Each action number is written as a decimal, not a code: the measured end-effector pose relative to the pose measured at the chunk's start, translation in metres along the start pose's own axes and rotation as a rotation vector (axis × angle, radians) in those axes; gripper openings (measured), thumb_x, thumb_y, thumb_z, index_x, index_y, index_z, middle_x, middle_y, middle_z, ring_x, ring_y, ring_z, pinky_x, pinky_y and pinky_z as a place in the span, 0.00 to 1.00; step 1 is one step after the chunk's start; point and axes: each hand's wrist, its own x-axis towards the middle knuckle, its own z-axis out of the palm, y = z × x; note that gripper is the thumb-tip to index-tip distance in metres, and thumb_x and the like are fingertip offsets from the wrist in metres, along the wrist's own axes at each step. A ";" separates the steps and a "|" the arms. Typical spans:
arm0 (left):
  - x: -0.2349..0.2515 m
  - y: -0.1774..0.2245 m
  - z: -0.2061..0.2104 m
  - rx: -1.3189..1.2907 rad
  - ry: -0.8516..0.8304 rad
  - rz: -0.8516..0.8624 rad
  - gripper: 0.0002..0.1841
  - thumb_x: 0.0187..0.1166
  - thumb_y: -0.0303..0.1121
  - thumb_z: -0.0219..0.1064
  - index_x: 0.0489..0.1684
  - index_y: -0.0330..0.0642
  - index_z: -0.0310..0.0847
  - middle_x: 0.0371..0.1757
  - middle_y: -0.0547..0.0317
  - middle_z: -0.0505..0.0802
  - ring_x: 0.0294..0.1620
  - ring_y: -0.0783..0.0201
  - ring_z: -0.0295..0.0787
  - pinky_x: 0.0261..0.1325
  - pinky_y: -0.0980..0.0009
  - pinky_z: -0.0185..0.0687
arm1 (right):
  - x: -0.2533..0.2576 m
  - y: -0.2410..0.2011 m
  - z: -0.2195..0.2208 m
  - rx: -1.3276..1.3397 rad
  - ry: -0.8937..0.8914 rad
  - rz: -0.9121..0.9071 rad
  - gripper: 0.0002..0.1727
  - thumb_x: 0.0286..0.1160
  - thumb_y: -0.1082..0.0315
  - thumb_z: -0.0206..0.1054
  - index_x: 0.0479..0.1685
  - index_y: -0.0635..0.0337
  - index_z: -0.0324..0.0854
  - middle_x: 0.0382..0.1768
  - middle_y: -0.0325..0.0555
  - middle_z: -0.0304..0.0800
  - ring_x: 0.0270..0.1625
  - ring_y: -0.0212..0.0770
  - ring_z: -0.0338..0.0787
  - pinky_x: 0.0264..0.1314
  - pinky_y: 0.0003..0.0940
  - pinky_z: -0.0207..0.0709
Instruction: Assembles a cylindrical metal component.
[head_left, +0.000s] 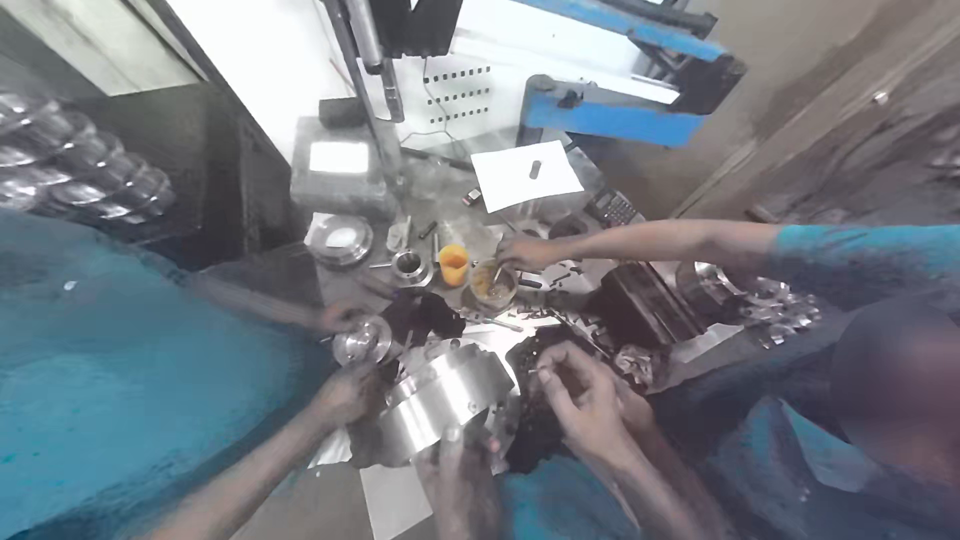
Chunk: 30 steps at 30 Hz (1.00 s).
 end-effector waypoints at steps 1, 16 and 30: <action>0.000 -0.001 0.000 -0.021 0.000 0.000 0.17 0.67 0.47 0.81 0.35 0.41 0.87 0.24 0.50 0.93 0.18 0.64 0.90 0.23 0.71 0.88 | 0.002 -0.002 -0.003 0.010 -0.039 -0.033 0.11 0.84 0.63 0.62 0.43 0.62 0.84 0.32 0.37 0.88 0.32 0.24 0.86 0.35 0.21 0.83; -0.005 0.003 -0.003 -0.063 0.017 -0.023 0.14 0.74 0.41 0.76 0.43 0.40 0.84 0.28 0.48 0.94 0.21 0.64 0.91 0.24 0.72 0.88 | 0.025 -0.028 0.018 -0.104 -0.198 -0.359 0.11 0.85 0.63 0.66 0.46 0.56 0.93 0.47 0.43 0.95 0.54 0.32 0.91 0.60 0.28 0.85; -0.002 0.007 -0.007 -0.119 -0.023 -0.101 0.16 0.69 0.42 0.80 0.41 0.40 0.86 0.28 0.48 0.93 0.21 0.65 0.90 0.25 0.72 0.88 | 0.068 -0.051 0.003 -0.444 -0.523 -0.798 0.13 0.80 0.74 0.60 0.47 0.52 0.92 0.46 0.41 0.95 0.49 0.42 0.90 0.51 0.34 0.84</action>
